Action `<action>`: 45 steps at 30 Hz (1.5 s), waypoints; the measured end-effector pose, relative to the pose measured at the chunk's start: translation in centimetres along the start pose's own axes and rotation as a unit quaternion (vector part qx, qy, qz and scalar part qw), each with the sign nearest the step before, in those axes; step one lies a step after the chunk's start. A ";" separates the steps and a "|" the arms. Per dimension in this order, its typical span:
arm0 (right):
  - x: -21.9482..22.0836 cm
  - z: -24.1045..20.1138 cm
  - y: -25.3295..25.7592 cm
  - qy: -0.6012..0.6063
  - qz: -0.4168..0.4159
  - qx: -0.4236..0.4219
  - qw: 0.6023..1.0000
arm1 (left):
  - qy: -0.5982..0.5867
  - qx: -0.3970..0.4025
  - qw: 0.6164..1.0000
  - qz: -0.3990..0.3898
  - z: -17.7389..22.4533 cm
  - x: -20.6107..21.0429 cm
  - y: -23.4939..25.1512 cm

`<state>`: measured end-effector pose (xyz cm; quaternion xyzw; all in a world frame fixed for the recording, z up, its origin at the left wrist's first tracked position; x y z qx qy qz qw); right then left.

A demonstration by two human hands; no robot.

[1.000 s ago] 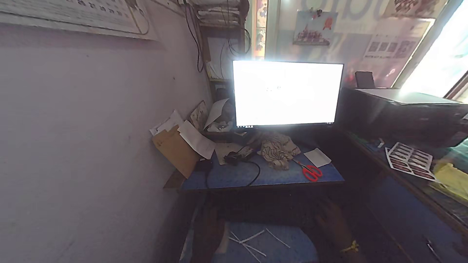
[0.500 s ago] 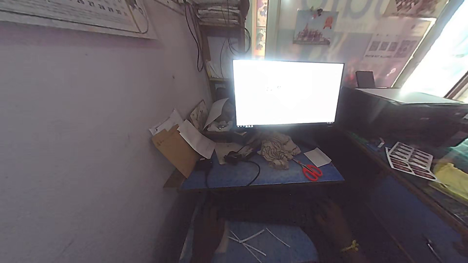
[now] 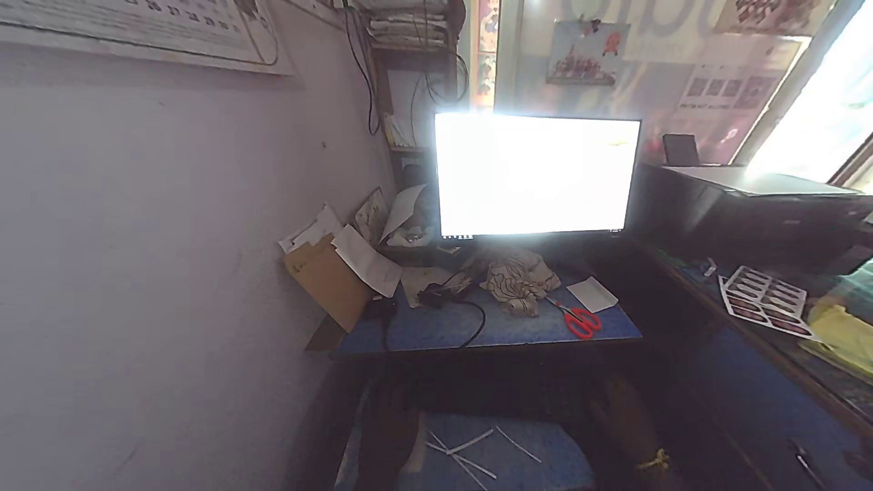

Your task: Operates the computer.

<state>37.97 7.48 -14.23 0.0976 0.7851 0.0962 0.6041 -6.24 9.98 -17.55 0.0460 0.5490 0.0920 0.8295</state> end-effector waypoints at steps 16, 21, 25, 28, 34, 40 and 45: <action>-0.2 -0.2 0.0 0.000 -0.041 0.035 0.999 | -0.001 -0.005 1.000 -0.021 0.4 0.1 -0.2; 0.3 0.1 0.1 0.002 -0.017 0.011 1.000 | -0.002 -0.003 1.000 -0.011 0.1 0.2 -0.3; 0.2 0.2 0.2 0.002 -0.020 0.030 0.999 | -0.003 -0.003 1.000 -0.012 0.1 0.1 -0.3; 0.2 0.1 0.2 0.015 -0.030 0.068 0.997 | -0.002 0.009 1.000 0.004 0.0 0.2 -0.3; 0.0 -0.1 0.2 0.036 -0.040 0.105 0.993 | 0.001 0.024 0.999 0.023 -0.1 0.3 -0.5; -0.4 -0.4 0.3 0.038 -0.046 0.086 0.995 | -0.001 0.034 0.999 0.037 -0.4 0.7 -0.5; 0.2 0.1 0.1 0.025 -0.033 0.062 0.997 | -0.001 0.029 0.999 0.030 -0.4 0.6 -0.4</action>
Point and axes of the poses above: each hand's wrist, its own y-axis towards the middle knuckle, its own x-axis out of the palm, z = x × y, the point moved 1 cm from there along y, towards the middle knuckle, and after that the axes turned 5 degrees about -z, right-handed, at the moved point
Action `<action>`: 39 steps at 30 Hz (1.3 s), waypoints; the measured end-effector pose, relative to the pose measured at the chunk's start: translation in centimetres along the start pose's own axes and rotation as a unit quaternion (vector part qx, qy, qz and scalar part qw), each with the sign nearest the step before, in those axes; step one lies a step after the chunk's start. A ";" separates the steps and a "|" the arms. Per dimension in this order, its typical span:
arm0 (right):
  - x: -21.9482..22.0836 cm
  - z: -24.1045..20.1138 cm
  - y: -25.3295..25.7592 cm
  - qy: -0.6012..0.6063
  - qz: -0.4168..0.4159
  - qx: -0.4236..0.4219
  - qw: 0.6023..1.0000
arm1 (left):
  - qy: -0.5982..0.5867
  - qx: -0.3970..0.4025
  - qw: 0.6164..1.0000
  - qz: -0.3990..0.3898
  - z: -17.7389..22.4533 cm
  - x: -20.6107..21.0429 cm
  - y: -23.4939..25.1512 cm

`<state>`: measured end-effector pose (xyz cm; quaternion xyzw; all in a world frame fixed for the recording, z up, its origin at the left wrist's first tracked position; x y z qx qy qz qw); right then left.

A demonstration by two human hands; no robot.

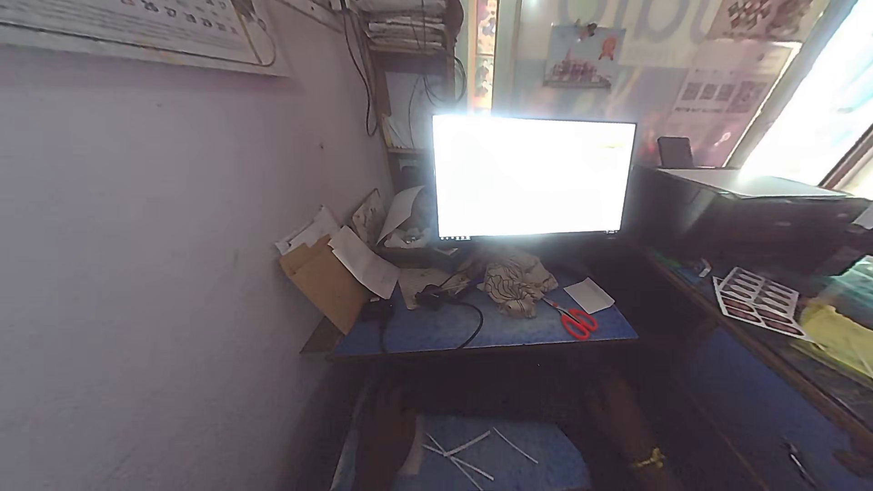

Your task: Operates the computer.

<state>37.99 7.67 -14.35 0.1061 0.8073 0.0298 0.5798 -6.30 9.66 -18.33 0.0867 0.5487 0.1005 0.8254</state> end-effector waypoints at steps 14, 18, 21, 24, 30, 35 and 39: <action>0.3 0.3 0.0 -0.012 -0.013 -0.020 1.000 | -0.008 -0.003 1.000 -0.005 0.0 0.0 -0.1; 0.3 0.3 0.0 -0.011 0.005 -0.041 0.999 | -0.006 -0.004 1.000 -0.003 0.0 0.0 0.0; 0.3 0.3 -0.1 -0.006 0.015 -0.065 0.998 | -0.002 -0.010 1.000 -0.006 0.2 -0.3 0.0; 0.2 0.2 -0.2 0.000 0.018 -0.073 0.997 | -0.005 -0.006 1.000 -0.001 0.2 -0.3 -0.1; 0.1 0.1 -0.2 -0.002 0.023 -0.063 0.998 | -0.002 0.009 1.000 0.016 0.0 0.1 -0.1; -0.6 -0.4 -0.1 -0.023 0.005 0.001 1.000 | -0.006 0.006 1.000 0.012 0.0 -0.1 0.0; -1.0 -0.5 -0.1 -0.036 -0.026 0.047 0.998 | -0.001 0.003 1.000 0.006 0.0 0.0 0.0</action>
Point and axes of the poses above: each hand's wrist, its own y-axis towards the middle knuckle, its own x-axis out of the palm, z = x × y, the point moved 1 cm from there along y, towards the middle knuckle, and after that the axes turned 5 degrees about -z, right-handed, at the moved point
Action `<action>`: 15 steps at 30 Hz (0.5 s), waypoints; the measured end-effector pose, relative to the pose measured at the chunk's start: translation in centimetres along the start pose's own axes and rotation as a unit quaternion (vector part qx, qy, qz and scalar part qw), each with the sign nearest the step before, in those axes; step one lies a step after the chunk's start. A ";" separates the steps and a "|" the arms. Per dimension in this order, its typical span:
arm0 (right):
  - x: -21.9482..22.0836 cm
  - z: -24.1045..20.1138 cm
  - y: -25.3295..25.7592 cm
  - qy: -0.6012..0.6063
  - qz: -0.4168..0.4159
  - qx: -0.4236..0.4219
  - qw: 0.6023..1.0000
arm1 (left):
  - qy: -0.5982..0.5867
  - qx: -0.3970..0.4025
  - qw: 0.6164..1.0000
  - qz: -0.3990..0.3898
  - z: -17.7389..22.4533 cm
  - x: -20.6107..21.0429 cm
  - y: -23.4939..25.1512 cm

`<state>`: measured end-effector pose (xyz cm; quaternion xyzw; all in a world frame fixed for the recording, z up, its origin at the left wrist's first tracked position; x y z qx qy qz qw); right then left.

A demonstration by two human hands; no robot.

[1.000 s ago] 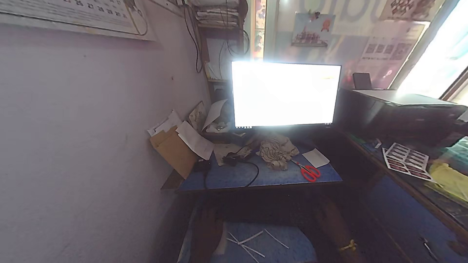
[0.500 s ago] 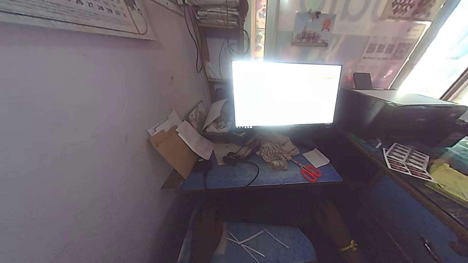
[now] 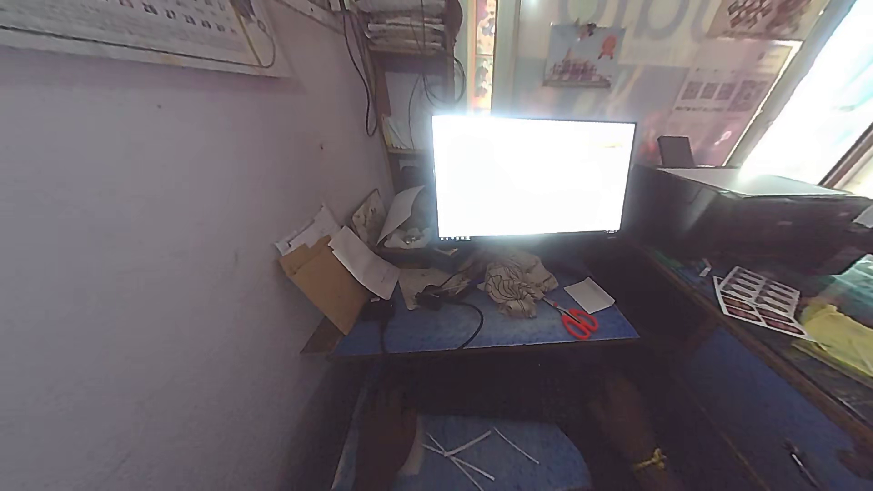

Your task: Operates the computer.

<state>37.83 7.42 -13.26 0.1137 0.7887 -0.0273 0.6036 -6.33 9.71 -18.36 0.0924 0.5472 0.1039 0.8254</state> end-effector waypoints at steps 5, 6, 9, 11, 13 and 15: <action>0.3 0.2 -0.1 0.005 0.019 -0.024 1.000 | -0.002 -0.006 1.000 -0.009 0.3 -0.3 0.1; 0.5 0.3 -0.1 0.008 0.026 -0.035 0.999 | 0.000 -0.008 1.000 -0.010 0.3 -0.3 0.1; 0.7 0.6 0.0 0.010 0.026 -0.054 0.998 | 0.001 -0.013 1.000 -0.016 0.3 -0.4 0.1; 1.1 0.9 0.1 0.006 0.030 -0.063 0.998 | 0.004 -0.012 1.000 -0.015 0.3 -0.3 0.0; 1.3 1.1 0.1 0.006 0.034 -0.068 0.997 | 0.004 -0.013 1.000 -0.015 0.3 -0.2 0.0; 1.4 1.3 -0.2 0.002 0.037 -0.075 0.997 | 0.007 -0.027 0.999 -0.036 0.6 -0.4 -0.1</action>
Point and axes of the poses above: each hand's wrist, its own y-axis towards the middle knuckle, its own x-axis out of the palm, z = x × y, the point moved 1 cm from there along y, towards the middle knuckle, and after that the axes turned 5 degrees about -z, right-handed, at the moved point
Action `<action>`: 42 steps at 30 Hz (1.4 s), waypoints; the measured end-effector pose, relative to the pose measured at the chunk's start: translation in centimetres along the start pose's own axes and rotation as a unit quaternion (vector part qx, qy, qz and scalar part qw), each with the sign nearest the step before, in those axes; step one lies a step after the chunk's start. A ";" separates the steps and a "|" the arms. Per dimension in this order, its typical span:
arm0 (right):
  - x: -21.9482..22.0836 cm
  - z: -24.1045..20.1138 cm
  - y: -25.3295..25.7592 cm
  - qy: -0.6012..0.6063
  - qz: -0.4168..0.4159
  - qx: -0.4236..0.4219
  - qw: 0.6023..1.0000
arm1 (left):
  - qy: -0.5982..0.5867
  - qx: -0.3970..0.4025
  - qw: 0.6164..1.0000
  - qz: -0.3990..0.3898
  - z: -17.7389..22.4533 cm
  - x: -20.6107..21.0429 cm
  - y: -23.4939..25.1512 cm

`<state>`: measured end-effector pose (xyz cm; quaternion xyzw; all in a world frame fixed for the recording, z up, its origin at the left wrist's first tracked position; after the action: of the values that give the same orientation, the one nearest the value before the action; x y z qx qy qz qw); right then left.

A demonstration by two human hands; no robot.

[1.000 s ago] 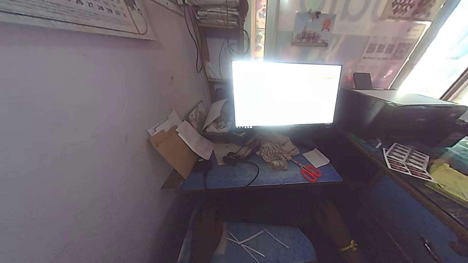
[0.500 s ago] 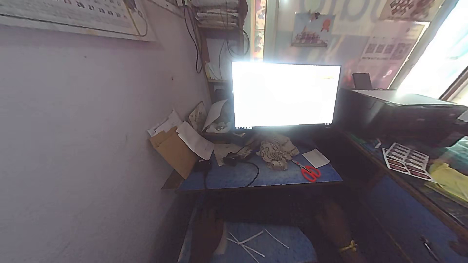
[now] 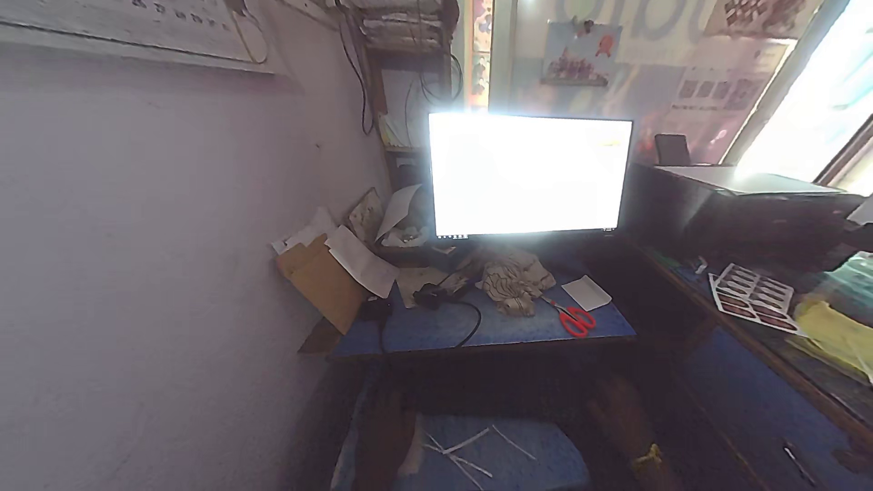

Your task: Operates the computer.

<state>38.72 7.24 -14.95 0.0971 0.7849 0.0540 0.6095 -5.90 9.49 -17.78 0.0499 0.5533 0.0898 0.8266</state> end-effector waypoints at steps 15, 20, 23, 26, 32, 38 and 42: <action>-1.1 -0.9 -0.3 0.006 -0.005 -0.024 1.000 | 0.014 0.007 1.000 0.007 0.0 -0.1 0.0; -0.6 -0.7 -0.3 0.006 0.007 -0.024 1.000 | 0.021 0.005 1.000 0.000 -0.1 0.0 -0.2; -0.6 -0.8 -0.2 0.006 0.013 -0.020 1.000 | 0.008 0.019 1.000 0.024 0.0 0.0 -0.4; -0.6 -0.8 0.1 0.020 0.006 -0.014 1.000 | -0.023 0.038 0.998 0.045 0.3 -0.2 -0.3; -0.3 -0.4 0.2 0.032 0.004 -0.010 0.999 | -0.034 0.096 0.993 0.060 0.1 0.0 -0.3; -0.2 -0.4 0.2 0.021 0.010 -0.006 1.000 | -0.005 0.108 0.993 0.047 -0.8 1.2 0.1; -0.3 -0.5 0.2 0.020 0.005 -0.005 1.000 | 0.000 0.101 0.994 0.037 -0.9 1.4 0.1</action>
<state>38.29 7.38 -14.52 0.0969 0.7963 0.0635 0.5938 -6.23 9.83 -19.38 0.1535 0.5576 0.0642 0.8133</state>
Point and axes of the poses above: each hand's wrist, its own y-axis towards the middle knuckle, its own x-axis out of the palm, z = x × y, the point moved 1 cm from there along y, towards the middle knuckle, and after that the axes turned 5 degrees about -z, right-handed, at the moved point
